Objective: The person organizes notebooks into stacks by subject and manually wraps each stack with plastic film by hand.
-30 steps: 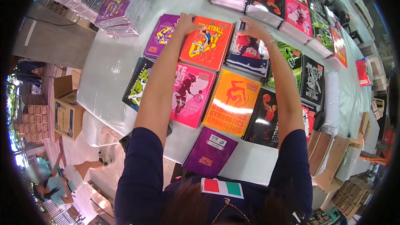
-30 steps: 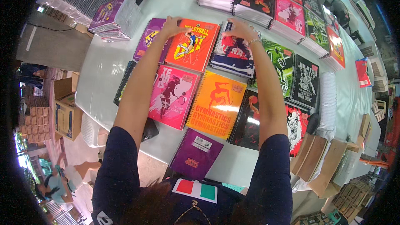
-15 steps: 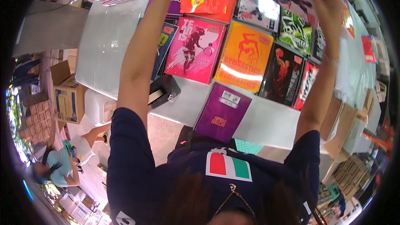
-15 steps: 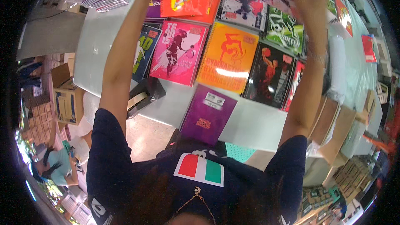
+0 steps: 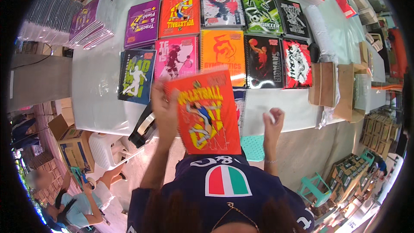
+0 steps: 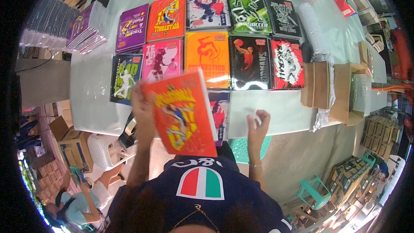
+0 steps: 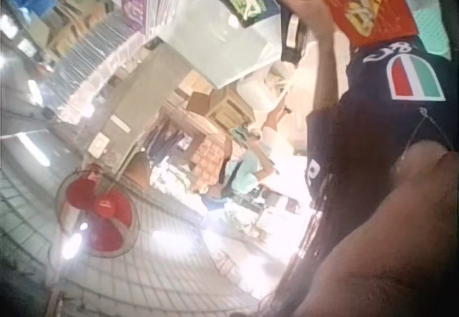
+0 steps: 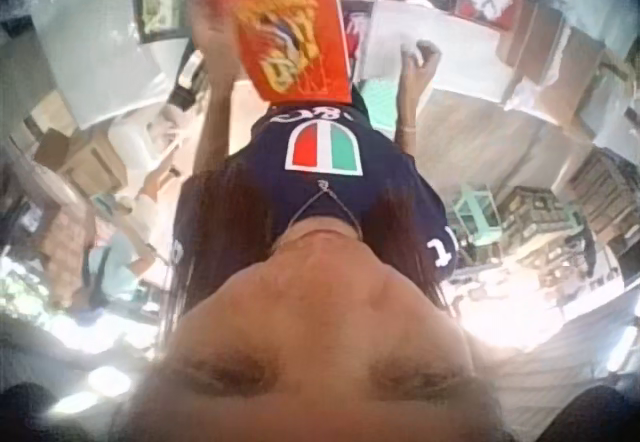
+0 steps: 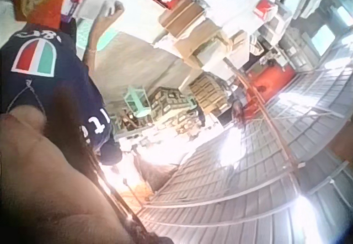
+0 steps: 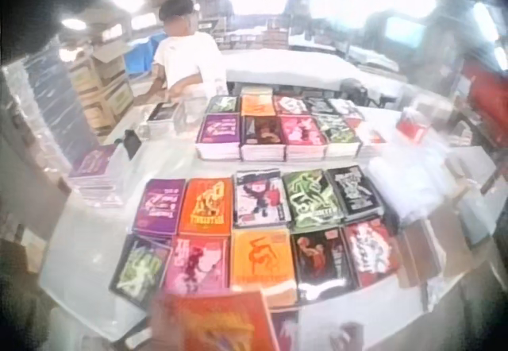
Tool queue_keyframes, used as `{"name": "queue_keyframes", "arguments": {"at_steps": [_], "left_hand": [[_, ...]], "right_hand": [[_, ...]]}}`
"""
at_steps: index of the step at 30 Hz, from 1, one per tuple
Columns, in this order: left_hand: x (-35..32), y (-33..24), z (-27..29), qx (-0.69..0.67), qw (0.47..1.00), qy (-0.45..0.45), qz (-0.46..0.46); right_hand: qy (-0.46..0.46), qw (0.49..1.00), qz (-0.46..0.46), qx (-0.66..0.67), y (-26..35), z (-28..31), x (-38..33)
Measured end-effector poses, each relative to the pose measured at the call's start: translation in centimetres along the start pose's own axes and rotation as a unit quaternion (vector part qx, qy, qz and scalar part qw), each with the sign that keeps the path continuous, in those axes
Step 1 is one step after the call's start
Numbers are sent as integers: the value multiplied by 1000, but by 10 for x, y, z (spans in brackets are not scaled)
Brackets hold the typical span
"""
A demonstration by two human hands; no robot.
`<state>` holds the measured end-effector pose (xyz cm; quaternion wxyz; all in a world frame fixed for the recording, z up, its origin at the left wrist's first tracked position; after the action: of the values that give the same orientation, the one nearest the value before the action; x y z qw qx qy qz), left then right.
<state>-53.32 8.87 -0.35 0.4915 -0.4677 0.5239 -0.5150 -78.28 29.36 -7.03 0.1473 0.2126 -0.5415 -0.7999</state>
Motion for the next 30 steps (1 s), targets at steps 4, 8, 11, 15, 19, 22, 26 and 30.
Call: {"name": "queue_keyframes", "arguments": {"at_steps": [4, 8, 11, 15, 19, 22, 26, 30], "left_hand": [[25, 24, -76, 278, 946, 54, -161], [138, 47, -215, 268, 915, 124, -273], [226, 73, -298, 388, 897, 102, -186], [307, 85, -347, 551, 788, 240, -133], [358, 119, -344, 536, 794, 211, -193], [386, 118, -307, 406, 793, 80, -448], [313, 31, -314, 96, 963, 95, -232], [242, -68, -205, 14, 959, 5, -283]], "right_hand": [[-50, 973, 199, -107, 22, 8, 134], [-151, 840, 451, -263, 51, -1, 305], [-106, 873, 288, -379, 45, -2, 404], [74, 870, 105, -476, 34, 22, 466], [-44, 899, 168, -402, 31, 14, 460], [-127, 854, 363, -351, 68, -9, 442], [-180, 899, 394, -70, 123, 23, 368], [-205, 877, 417, 119, 172, 56, 246]]}}
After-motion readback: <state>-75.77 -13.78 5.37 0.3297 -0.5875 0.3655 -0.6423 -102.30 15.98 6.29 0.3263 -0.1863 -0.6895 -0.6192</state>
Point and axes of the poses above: each hand's wrist, its own x-axis towards the middle knuckle, its own z-axis out of the back of the hand, y = z × x, the point moved 2 cm from there along x, towards the middle knuckle, and after that the axes turned 3 degrees about -y, right-handed, at the moved point
